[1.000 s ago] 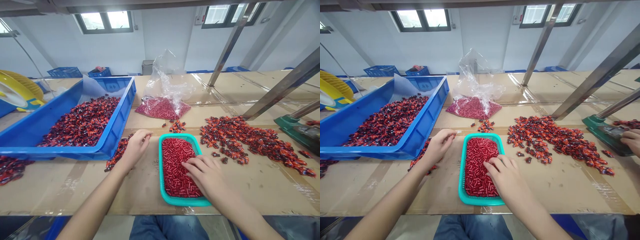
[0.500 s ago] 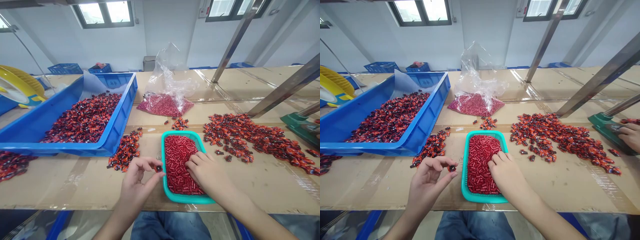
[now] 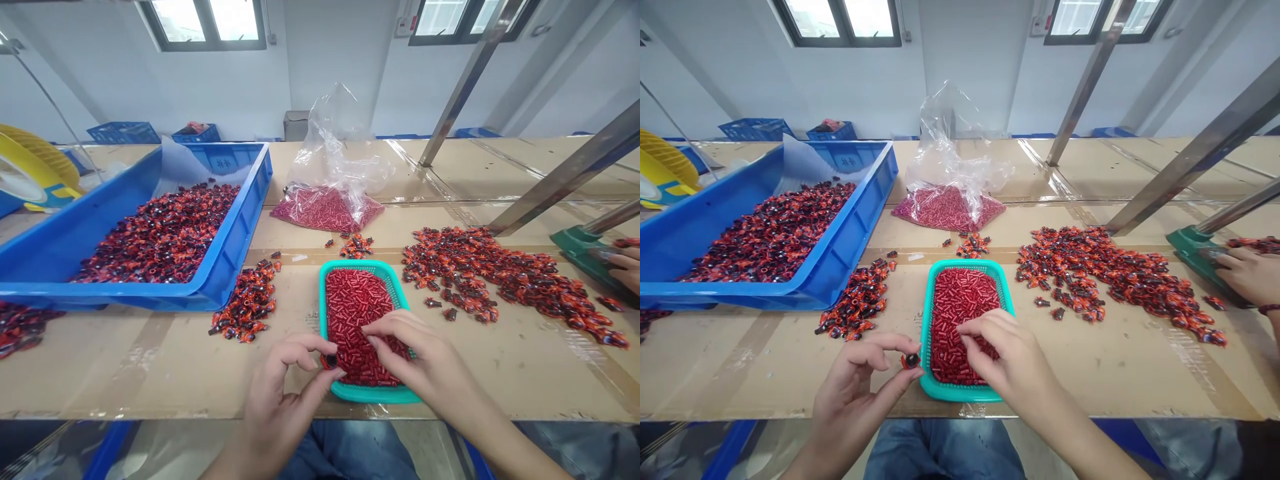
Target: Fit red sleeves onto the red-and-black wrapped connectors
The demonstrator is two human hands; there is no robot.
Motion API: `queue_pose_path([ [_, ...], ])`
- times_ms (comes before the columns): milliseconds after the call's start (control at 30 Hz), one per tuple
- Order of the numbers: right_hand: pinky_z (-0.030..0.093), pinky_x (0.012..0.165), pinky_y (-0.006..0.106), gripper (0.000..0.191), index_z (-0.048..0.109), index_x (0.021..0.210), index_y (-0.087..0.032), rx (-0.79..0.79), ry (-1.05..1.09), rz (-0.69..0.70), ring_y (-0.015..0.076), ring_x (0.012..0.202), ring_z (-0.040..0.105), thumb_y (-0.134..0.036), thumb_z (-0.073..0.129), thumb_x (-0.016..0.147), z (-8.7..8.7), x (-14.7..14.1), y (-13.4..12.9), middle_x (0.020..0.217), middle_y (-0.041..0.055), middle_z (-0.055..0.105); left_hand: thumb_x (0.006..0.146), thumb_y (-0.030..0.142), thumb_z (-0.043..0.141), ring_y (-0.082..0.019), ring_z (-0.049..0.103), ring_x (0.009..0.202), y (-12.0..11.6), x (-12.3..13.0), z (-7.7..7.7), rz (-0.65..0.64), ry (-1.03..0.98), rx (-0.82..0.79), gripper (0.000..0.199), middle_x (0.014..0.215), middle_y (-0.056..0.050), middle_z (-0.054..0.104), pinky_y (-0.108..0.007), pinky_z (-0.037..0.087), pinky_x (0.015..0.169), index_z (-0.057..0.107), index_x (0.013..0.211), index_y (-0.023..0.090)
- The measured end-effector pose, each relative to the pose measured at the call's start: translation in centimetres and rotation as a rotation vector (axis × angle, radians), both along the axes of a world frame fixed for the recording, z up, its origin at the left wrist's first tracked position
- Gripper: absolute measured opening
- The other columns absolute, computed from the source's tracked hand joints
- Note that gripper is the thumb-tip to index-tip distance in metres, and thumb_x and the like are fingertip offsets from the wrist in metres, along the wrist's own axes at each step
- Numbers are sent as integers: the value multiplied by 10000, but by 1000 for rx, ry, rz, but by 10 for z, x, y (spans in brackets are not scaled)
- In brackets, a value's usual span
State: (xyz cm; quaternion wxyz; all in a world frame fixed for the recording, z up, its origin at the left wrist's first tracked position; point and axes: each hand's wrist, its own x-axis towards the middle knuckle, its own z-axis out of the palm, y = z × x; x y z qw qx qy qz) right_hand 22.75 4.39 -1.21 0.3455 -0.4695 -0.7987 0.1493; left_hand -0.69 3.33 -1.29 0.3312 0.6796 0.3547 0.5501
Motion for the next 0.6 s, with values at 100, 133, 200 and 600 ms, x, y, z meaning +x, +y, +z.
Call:
queue_pose_path([
  [100, 606, 730, 257, 91, 720, 1039, -246, -130, 351, 82, 157, 851, 722, -180, 678, 992, 17, -12, -14, 921, 17, 764, 898, 15, 725, -137, 780, 978, -3, 4, 1, -14, 34, 63, 320, 1037, -3, 777, -231, 645, 889, 539, 997, 256],
  [133, 608, 756, 257, 96, 719, 1036, -247, -121, 401, 118, 153, 866, 721, -172, 699, 980, 20, -16, -18, 927, 13, 764, 907, 20, 718, -141, 781, 969, -4, 6, 1, -12, 48, 88, 307, 1030, -9, 779, -239, 650, 881, 538, 995, 252],
  [200, 603, 811, 274, 113, 714, 1032, -230, -38, 428, 170, 152, 883, 708, -145, 725, 958, 24, -23, -22, 928, 16, 758, 922, 31, 704, -149, 783, 945, -6, 9, 3, -2, 77, 145, 284, 1002, -17, 787, -263, 659, 863, 532, 987, 247],
  [600, 560, 757, 262, 270, 730, 1006, -239, -567, 605, 168, 155, 843, 671, -397, 868, 837, 25, -22, -23, 907, 7, 712, 1025, 111, 607, -169, 824, 745, -15, 9, 21, 75, 348, 386, 127, 857, -30, 855, -286, 660, 722, 663, 1027, 225],
])
